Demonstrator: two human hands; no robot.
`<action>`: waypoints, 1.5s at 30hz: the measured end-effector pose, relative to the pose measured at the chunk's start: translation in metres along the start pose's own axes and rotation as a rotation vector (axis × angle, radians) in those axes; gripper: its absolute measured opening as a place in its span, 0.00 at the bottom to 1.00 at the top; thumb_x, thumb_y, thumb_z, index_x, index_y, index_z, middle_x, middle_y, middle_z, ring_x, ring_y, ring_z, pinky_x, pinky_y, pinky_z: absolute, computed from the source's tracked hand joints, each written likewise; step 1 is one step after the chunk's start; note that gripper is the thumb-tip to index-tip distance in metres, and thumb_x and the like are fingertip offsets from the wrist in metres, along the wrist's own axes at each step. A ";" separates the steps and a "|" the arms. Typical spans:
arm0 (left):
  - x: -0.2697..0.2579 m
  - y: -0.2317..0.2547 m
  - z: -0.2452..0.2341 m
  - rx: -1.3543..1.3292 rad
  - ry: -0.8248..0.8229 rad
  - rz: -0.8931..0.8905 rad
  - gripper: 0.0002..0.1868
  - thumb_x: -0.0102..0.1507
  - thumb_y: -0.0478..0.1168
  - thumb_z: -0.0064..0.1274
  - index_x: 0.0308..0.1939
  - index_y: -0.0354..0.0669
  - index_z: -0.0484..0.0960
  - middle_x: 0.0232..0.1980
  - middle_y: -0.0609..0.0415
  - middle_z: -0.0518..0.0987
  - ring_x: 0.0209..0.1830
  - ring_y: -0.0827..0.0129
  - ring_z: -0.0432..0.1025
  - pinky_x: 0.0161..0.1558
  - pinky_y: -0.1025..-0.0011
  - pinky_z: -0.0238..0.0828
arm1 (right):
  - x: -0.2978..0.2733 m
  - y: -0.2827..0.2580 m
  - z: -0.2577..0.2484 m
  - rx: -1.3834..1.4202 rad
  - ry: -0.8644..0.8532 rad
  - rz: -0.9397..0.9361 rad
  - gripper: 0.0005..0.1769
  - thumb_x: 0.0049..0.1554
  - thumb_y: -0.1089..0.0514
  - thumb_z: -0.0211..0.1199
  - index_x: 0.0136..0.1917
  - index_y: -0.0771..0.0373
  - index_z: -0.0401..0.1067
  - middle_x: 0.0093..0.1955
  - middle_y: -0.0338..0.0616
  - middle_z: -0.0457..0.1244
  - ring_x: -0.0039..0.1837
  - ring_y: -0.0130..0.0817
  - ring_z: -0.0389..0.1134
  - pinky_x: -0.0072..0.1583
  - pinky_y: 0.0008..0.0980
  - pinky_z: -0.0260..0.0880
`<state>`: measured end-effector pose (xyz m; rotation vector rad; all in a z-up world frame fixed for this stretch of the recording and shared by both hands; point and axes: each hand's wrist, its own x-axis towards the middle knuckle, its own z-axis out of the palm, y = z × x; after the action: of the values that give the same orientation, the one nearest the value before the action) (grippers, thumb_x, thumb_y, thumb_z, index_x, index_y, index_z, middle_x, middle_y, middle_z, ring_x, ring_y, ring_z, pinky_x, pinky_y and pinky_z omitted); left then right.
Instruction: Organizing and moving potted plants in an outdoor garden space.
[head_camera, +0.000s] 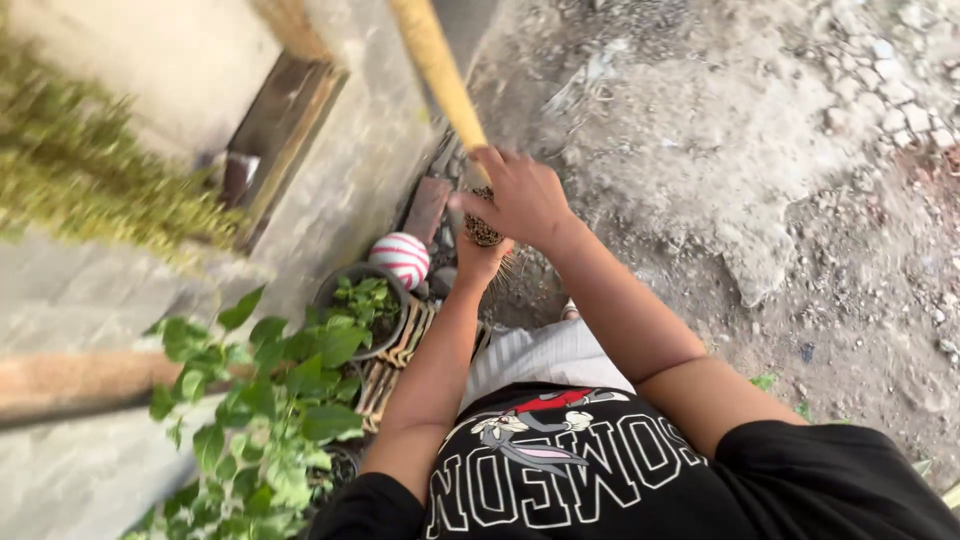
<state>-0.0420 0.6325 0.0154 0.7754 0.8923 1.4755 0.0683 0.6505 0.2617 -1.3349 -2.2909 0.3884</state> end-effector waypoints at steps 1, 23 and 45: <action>0.006 0.003 0.011 0.004 -0.015 -0.004 0.32 0.54 0.24 0.66 0.61 0.35 0.71 0.47 0.54 0.79 0.40 0.68 0.74 0.37 0.68 0.74 | 0.008 0.001 -0.013 -0.002 0.011 0.011 0.42 0.56 0.23 0.63 0.67 0.57 0.67 0.56 0.46 0.64 0.56 0.53 0.71 0.53 0.50 0.72; 0.226 -0.095 0.289 0.486 -0.308 0.060 0.35 0.53 0.35 0.67 0.64 0.37 0.72 0.58 0.49 0.81 0.56 0.66 0.77 0.55 0.62 0.77 | 0.102 0.325 -0.130 -0.117 0.306 0.171 0.21 0.67 0.40 0.53 0.56 0.57 0.75 0.56 0.48 0.67 0.65 0.50 0.64 0.72 0.58 0.52; 0.248 -0.201 0.498 -0.228 -0.828 -0.618 0.23 0.66 0.36 0.54 0.63 0.42 0.64 0.61 0.48 0.71 0.59 0.66 0.68 0.57 0.63 0.71 | -0.008 0.460 -0.202 -0.275 0.525 0.864 0.20 0.61 0.40 0.59 0.43 0.60 0.74 0.45 0.49 0.68 0.49 0.51 0.70 0.48 0.50 0.70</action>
<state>0.4657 0.9309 0.0750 0.7512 0.2677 0.5918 0.5174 0.8710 0.2223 -2.2161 -1.2886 -0.0375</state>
